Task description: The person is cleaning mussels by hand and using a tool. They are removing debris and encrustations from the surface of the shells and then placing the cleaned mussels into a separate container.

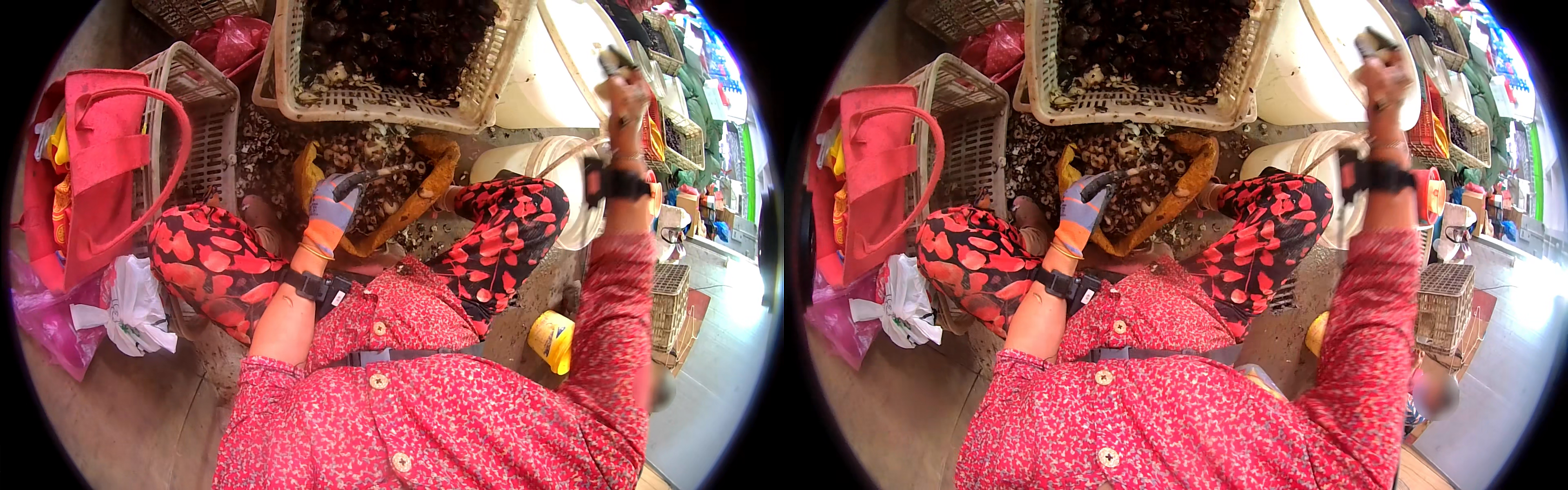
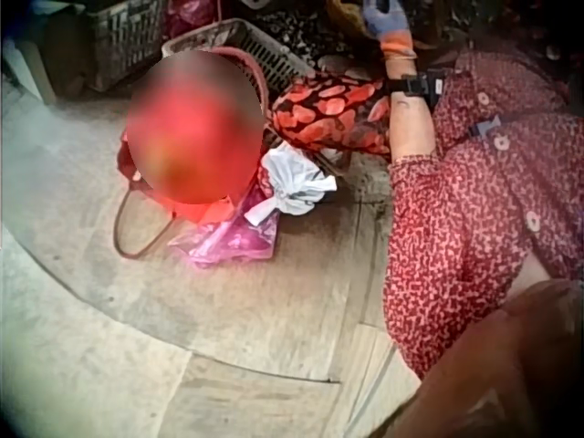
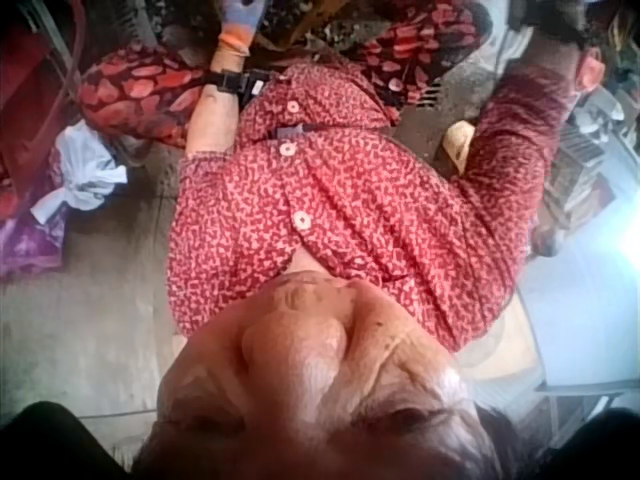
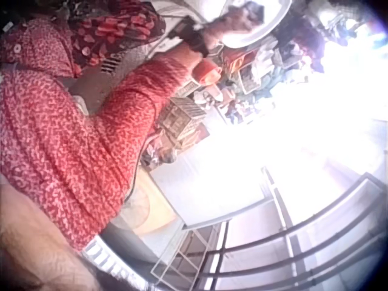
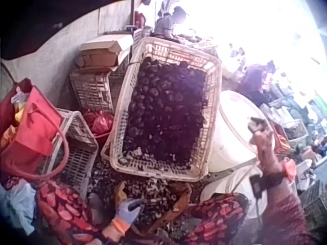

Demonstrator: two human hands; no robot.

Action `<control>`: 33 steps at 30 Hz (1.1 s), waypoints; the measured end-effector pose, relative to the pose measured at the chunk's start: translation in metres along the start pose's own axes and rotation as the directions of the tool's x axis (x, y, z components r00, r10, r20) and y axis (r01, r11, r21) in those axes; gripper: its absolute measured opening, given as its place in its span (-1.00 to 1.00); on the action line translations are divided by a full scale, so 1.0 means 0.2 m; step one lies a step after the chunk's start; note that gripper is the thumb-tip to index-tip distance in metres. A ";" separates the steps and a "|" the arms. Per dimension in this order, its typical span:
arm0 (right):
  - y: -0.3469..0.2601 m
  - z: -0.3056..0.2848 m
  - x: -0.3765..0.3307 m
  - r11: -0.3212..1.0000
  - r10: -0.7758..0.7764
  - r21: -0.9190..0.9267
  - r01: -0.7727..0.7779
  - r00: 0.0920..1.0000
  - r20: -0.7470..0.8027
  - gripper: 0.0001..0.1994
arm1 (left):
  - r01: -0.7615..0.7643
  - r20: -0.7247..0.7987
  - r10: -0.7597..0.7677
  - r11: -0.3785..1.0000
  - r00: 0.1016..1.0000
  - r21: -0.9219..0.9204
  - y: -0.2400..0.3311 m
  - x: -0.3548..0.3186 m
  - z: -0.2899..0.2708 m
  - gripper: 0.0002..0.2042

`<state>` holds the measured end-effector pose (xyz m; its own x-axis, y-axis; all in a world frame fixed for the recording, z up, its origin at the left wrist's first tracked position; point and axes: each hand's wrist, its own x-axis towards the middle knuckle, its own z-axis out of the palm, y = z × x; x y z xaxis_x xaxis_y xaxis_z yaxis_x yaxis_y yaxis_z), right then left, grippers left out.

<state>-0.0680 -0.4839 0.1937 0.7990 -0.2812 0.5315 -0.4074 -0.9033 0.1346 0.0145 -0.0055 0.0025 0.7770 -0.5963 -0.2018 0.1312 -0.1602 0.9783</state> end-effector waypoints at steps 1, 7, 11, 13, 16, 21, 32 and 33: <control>0.13 -0.19 0.17 0.926 0.110 0.361 -0.110 0.994 0.020 -0.78 | 0.019 0.021 -0.019 0.999 1.000 -0.032 0.02 0.01 0.03 -0.80; 0.03 0.11 0.29 0.809 0.095 0.582 -0.085 0.995 0.012 -0.69 | -0.080 -0.049 0.079 0.997 0.996 -0.001 -0.03 0.06 0.05 -0.78; -0.85 0.48 0.08 0.716 -0.059 0.608 -0.344 0.837 0.544 -0.77 | -0.006 -0.030 0.006 1.000 1.000 -0.003 0.00 0.06 0.02 -0.78; -1.24 0.38 0.10 0.895 0.009 0.322 -0.309 0.735 0.678 -0.77 | -0.029 -0.050 0.032 0.998 0.998 0.055 0.03 0.06 0.01 -0.78; -1.38 0.55 0.08 0.993 -0.069 0.115 -0.002 0.787 0.614 -0.71 | -0.093 -0.017 0.096 0.988 0.995 0.125 0.01 0.08 0.01 -0.79; -1.53 0.73 0.17 0.991 -0.111 -0.006 0.135 0.837 0.536 -0.72 | -0.126 -0.061 0.136 0.980 0.989 0.153 0.01 0.09 0.03 -0.79; -1.49 0.69 0.28 0.971 -0.125 0.231 -0.062 0.692 0.711 -0.61 | 0.130 -0.126 -0.187 0.922 0.974 -0.366 0.02 0.06 -0.03 -0.80; -1.48 0.64 0.22 0.862 -0.061 0.366 -0.350 0.647 0.760 -0.67 | 0.155 -0.139 -0.256 0.852 0.957 -0.500 0.03 0.06 -0.04 -0.80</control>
<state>0.1452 -0.2713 0.0698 0.8777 -0.3734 -0.3003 -0.4687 -0.7993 -0.3761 0.0305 -0.0078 0.0068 0.7953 -0.4203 -0.4369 0.5401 0.1639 0.8255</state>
